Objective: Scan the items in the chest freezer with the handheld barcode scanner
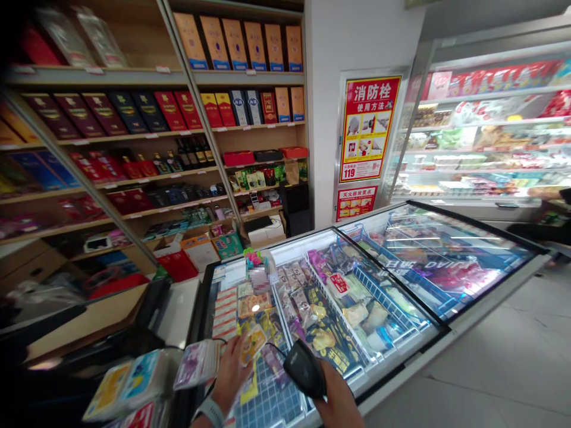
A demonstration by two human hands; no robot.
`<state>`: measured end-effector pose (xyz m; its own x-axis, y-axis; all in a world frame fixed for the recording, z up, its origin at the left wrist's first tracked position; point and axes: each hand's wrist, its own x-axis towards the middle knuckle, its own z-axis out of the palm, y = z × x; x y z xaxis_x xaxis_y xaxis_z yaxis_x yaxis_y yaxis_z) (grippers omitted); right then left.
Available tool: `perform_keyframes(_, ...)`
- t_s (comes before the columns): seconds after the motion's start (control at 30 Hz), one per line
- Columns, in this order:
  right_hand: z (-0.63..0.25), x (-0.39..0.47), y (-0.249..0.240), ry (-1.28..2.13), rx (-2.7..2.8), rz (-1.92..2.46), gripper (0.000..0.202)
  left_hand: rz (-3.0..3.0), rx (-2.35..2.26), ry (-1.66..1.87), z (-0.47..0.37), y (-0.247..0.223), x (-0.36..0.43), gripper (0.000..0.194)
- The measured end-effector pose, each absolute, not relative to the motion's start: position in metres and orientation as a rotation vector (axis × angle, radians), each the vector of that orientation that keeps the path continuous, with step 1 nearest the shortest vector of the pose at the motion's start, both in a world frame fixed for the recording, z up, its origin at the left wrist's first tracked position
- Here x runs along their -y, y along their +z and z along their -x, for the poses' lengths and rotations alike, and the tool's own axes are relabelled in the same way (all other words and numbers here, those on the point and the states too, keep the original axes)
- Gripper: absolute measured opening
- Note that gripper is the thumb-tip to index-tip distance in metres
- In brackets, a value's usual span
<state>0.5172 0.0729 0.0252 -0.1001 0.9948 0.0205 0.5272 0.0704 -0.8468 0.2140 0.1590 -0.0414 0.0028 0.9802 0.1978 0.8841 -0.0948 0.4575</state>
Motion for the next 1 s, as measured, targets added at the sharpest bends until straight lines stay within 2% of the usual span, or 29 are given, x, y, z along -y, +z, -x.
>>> perform_keyframes(0.33, -0.505, -0.069, 0.033, 0.777, 1.636, 1.592, 0.054, -1.813, -1.85, 0.862, -0.21, -0.006, -0.162, 0.058)
perform_keyframes(0.53, -0.501, -0.075, 0.061, 0.818, 1.695, 1.554, 0.043, -1.267, -1.523, 0.878, -0.215, 0.017, -0.16, 0.068)
perform_keyframes(0.8, -0.531, -0.099, 0.056, 0.955, 1.796, 1.49, 0.042, -0.586, -1.137, 1.07, -0.249, 0.036, -0.136, 0.05)
perform_keyframes(1.0, -0.555, -0.114, 0.055, 1.046, 1.855, 1.438, 0.038, -0.289, -1.119, 1.152, -0.279, 0.034, -0.121, 0.039)
